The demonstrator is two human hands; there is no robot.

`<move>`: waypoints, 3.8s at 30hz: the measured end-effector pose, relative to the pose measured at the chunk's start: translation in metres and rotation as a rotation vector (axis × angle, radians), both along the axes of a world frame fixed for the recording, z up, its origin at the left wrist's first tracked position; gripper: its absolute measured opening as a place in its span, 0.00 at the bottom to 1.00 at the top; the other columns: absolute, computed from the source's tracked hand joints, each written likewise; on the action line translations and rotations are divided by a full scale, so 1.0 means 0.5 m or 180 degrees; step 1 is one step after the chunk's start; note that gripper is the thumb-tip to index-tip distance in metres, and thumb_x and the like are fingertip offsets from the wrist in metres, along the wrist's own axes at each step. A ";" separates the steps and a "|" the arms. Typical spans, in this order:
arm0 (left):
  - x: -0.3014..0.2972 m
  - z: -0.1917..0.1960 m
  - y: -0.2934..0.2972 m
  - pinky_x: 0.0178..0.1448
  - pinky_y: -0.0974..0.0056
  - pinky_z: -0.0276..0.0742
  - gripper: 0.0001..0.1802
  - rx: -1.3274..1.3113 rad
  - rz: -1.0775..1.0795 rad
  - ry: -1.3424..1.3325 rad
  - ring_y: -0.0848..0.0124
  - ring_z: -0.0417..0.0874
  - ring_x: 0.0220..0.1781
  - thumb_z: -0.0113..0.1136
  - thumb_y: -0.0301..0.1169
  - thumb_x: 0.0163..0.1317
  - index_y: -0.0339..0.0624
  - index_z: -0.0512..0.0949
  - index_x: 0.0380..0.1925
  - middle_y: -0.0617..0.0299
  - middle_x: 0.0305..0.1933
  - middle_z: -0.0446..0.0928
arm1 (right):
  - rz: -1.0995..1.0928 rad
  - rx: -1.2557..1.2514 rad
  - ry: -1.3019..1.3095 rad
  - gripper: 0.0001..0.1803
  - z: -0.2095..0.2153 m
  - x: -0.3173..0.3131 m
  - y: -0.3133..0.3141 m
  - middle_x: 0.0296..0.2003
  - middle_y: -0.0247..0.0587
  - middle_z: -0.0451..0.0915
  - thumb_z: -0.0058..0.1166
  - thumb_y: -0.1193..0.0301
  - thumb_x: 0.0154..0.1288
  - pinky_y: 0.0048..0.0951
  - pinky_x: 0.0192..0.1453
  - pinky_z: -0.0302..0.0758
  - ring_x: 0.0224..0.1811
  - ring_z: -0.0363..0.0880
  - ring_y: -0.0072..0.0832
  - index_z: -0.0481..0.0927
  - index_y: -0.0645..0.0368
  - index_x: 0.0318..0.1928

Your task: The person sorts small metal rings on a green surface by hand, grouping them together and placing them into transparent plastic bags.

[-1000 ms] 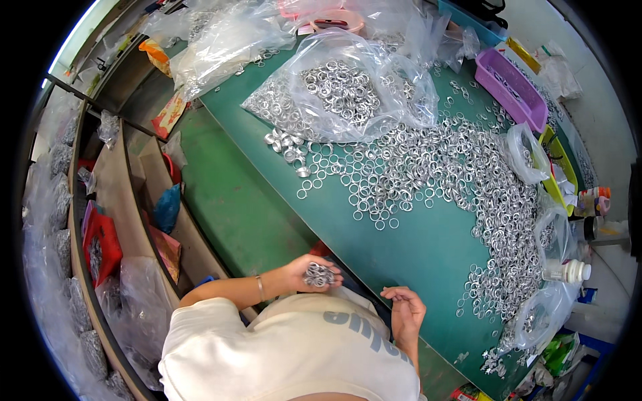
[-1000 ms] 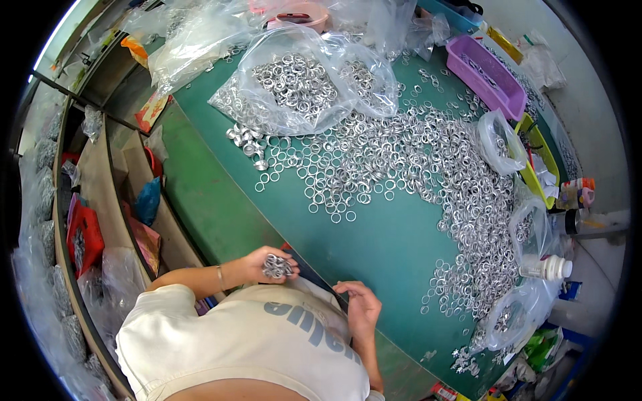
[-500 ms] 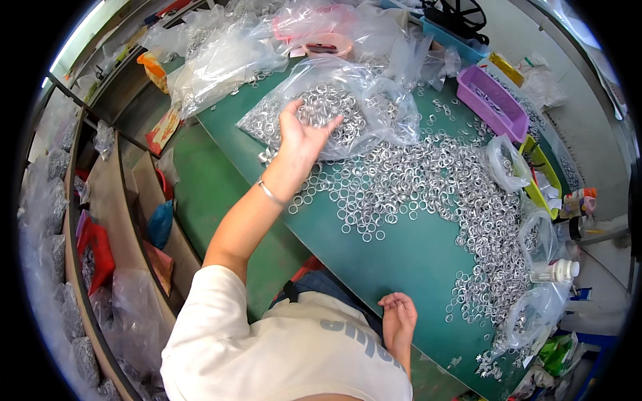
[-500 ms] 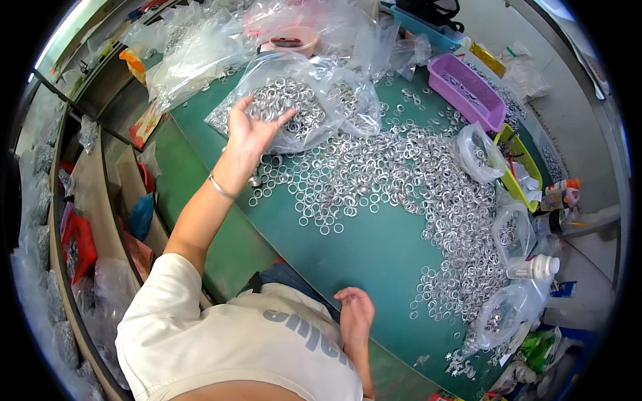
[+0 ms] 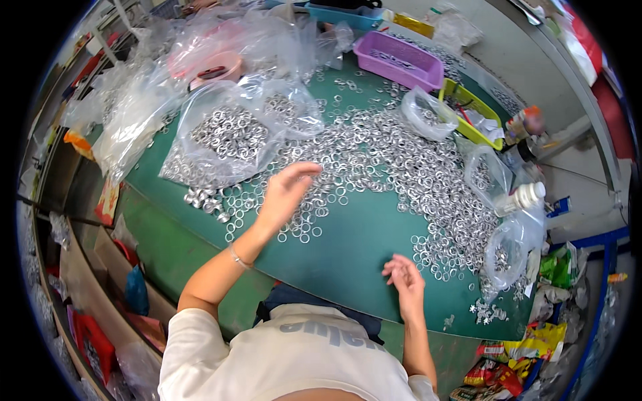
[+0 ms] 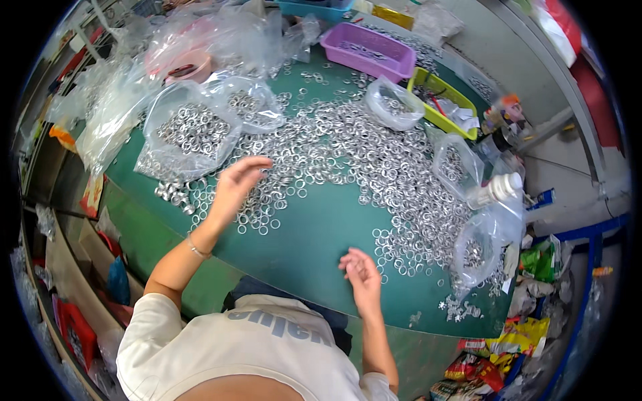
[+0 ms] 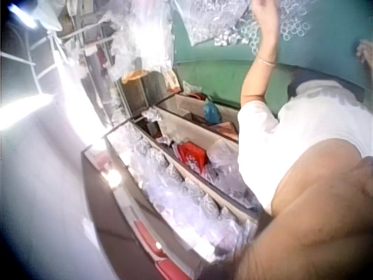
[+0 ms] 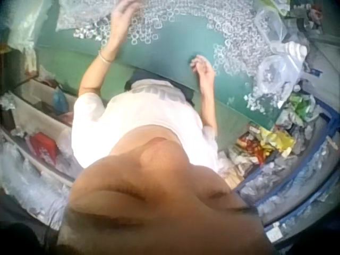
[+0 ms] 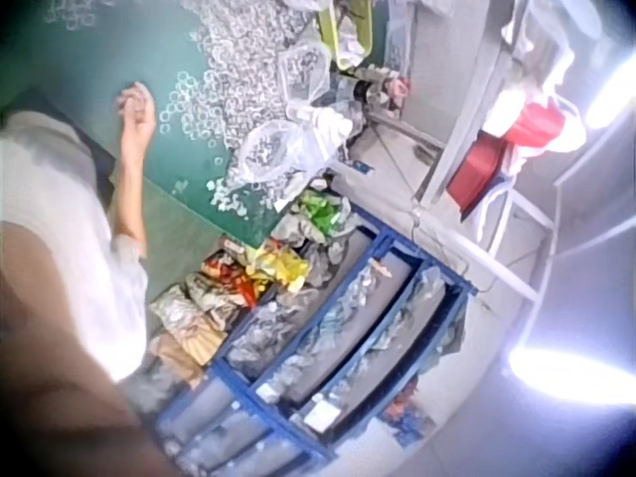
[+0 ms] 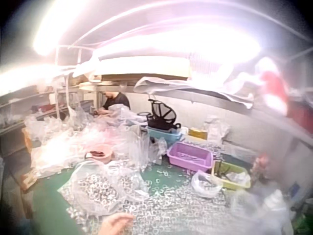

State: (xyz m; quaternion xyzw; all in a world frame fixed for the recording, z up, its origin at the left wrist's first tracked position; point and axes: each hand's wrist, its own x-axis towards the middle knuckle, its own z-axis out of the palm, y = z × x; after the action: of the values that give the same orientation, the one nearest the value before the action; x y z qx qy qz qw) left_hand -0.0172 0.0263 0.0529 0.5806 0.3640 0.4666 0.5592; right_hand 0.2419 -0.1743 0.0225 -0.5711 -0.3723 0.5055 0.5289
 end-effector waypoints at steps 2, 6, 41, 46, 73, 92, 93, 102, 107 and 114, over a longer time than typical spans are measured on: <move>0.067 -0.021 0.012 0.66 0.55 0.68 0.16 0.0656 -0.0279 0.0746 0.57 0.74 0.63 0.56 0.25 0.63 0.37 0.76 0.51 0.51 0.58 0.74 | -0.0152 0.0287 -0.1005 0.20 -0.036 0.046 0.044 0.47 0.38 0.77 0.53 0.74 0.68 0.22 0.45 0.70 0.47 0.75 0.24 0.71 0.63 0.59; 0.181 -0.095 0.058 0.71 0.40 0.55 0.27 0.1844 0.0172 0.3051 0.46 0.60 0.72 0.60 0.34 0.62 0.42 0.69 0.61 0.45 0.68 0.63 | -0.0509 0.0932 -0.3723 0.29 -0.047 0.129 0.212 0.57 0.53 0.70 0.59 0.68 0.61 0.45 0.67 0.59 0.63 0.63 0.49 0.68 0.63 0.61; 0.123 -0.126 -0.092 0.57 0.56 0.71 0.15 0.2236 -0.0348 0.2431 0.54 0.71 0.56 0.60 0.22 0.54 0.39 0.79 0.43 0.55 0.52 0.73 | -0.0356 0.0725 -0.4100 0.26 -0.030 0.014 0.091 0.61 0.50 0.66 0.59 0.70 0.59 0.51 0.68 0.54 0.67 0.59 0.50 0.72 0.58 0.59; 0.128 -0.108 -0.071 0.58 0.54 0.67 0.17 0.2278 0.0296 0.2558 0.55 0.70 0.56 0.57 0.20 0.54 0.38 0.79 0.45 0.53 0.54 0.71 | 0.0577 0.0521 -0.4208 0.25 -0.043 -0.017 0.091 0.65 0.50 0.63 0.62 0.66 0.59 0.57 0.70 0.49 0.71 0.55 0.51 0.75 0.54 0.58; 0.071 -0.109 -0.193 0.47 0.58 0.67 0.08 0.1951 -0.0505 0.2430 0.61 0.75 0.46 0.63 0.23 0.53 0.39 0.78 0.34 0.58 0.47 0.75 | 0.0990 0.0808 -0.4231 0.22 -0.036 -0.068 0.111 0.62 0.43 0.68 0.59 0.68 0.60 0.63 0.69 0.49 0.70 0.58 0.46 0.77 0.55 0.55; 0.085 -0.114 -0.132 0.54 0.54 0.62 0.18 0.1848 0.0305 0.2652 0.57 0.70 0.54 0.64 0.26 0.54 0.41 0.77 0.47 0.56 0.52 0.72 | 0.0362 0.1244 -0.3961 0.05 -0.041 -0.064 0.146 0.47 0.41 0.76 0.60 0.75 0.55 0.53 0.66 0.56 0.60 0.68 0.44 0.81 0.59 0.34; 0.095 -0.110 -0.113 0.53 0.54 0.62 0.17 0.1915 0.0327 0.2721 0.57 0.69 0.54 0.64 0.26 0.54 0.41 0.77 0.46 0.56 0.52 0.71 | 0.0602 0.1264 -0.3776 0.06 -0.039 -0.069 0.130 0.47 0.41 0.76 0.61 0.75 0.55 0.52 0.66 0.57 0.59 0.68 0.44 0.81 0.59 0.34; 0.128 -0.111 -0.059 0.53 0.56 0.63 0.12 0.2150 -0.0013 0.2783 0.59 0.71 0.52 0.61 0.25 0.54 0.40 0.78 0.40 0.57 0.49 0.72 | 0.0003 0.0967 -0.3621 0.21 -0.029 -0.019 0.164 0.58 0.48 0.73 0.56 0.69 0.64 0.49 0.67 0.60 0.66 0.65 0.48 0.74 0.61 0.57; 0.092 -0.113 -0.136 0.52 0.55 0.70 0.14 0.2303 -0.0646 0.2056 0.58 0.75 0.50 0.57 0.19 0.52 0.38 0.77 0.41 0.56 0.49 0.75 | 0.0917 0.0856 -0.4018 0.21 -0.037 -0.027 0.142 0.60 0.44 0.71 0.60 0.68 0.61 0.56 0.71 0.54 0.70 0.59 0.47 0.77 0.59 0.54; 0.074 -0.118 -0.225 0.62 0.51 0.67 0.28 0.1899 -0.1194 0.2272 0.53 0.69 0.63 0.54 0.14 0.48 0.35 0.73 0.53 0.50 0.61 0.69 | 0.0044 0.0951 -0.3855 0.12 -0.031 0.023 0.086 0.57 0.46 0.73 0.61 0.73 0.57 0.53 0.68 0.54 0.68 0.63 0.46 0.81 0.59 0.43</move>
State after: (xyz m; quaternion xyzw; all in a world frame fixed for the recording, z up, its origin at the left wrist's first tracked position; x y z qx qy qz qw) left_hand 0.0197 -0.0860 -0.0058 0.8940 0.2727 0.2141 0.2837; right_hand 0.2537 -0.1314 0.0069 -0.6738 -0.6765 0.0379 0.2948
